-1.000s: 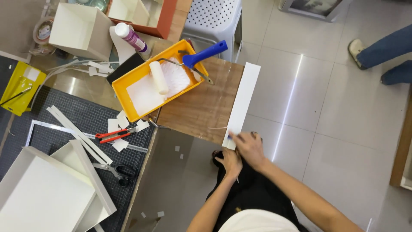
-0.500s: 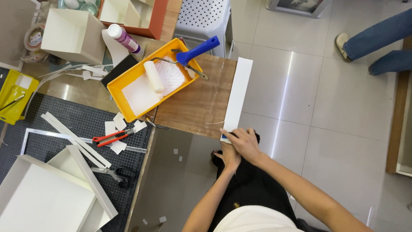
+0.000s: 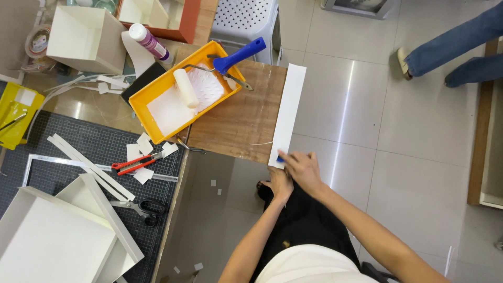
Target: Applying glue to a cardboard strip using a roller and smoothing it with a scraper
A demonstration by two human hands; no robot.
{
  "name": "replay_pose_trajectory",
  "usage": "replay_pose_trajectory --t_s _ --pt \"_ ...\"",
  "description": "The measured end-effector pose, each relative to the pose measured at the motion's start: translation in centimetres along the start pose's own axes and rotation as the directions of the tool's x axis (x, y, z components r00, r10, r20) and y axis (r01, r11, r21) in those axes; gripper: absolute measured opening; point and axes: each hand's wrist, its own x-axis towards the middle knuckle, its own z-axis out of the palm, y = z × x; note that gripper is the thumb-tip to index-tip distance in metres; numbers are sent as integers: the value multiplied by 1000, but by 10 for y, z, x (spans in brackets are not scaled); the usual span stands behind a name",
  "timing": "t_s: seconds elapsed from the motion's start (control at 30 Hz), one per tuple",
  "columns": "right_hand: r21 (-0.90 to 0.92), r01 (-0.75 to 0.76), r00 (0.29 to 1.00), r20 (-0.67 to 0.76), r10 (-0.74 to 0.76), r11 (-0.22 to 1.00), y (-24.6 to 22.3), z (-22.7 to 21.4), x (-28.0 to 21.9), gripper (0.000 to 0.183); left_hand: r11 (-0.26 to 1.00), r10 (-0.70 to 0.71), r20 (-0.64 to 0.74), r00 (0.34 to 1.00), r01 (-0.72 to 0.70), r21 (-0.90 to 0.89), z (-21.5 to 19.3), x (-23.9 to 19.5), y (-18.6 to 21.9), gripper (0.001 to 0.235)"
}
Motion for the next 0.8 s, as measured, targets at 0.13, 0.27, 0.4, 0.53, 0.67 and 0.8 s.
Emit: replay_pose_trajectory --t_s 0.13,0.27,0.4,0.53,0.67,0.8 --pt "3 14 1000 -11 -14 1000 11 -4 5 47 1000 -7 -3 1000 7 15 6 4 -5 64" --pt "7 -9 999 -54 9 1000 3 -1 -5 43 997 18 -26 999 -20 -73 -23 -22 18 57" --pt "17 14 998 -55 -13 1000 9 -8 20 45 994 25 -60 998 -31 -102 -16 -10 13 51" --pt "159 149 988 11 -152 976 -2 -15 27 40 995 100 -82 992 -98 34 -21 -21 15 37" --pt "227 388 915 25 -404 893 9 -23 55 26 995 96 -150 984 -93 30 17 9 -18 42" --pt "352 523 804 99 -586 776 29 -36 69 22 993 82 -168 982 -65 101 36 25 -31 49"
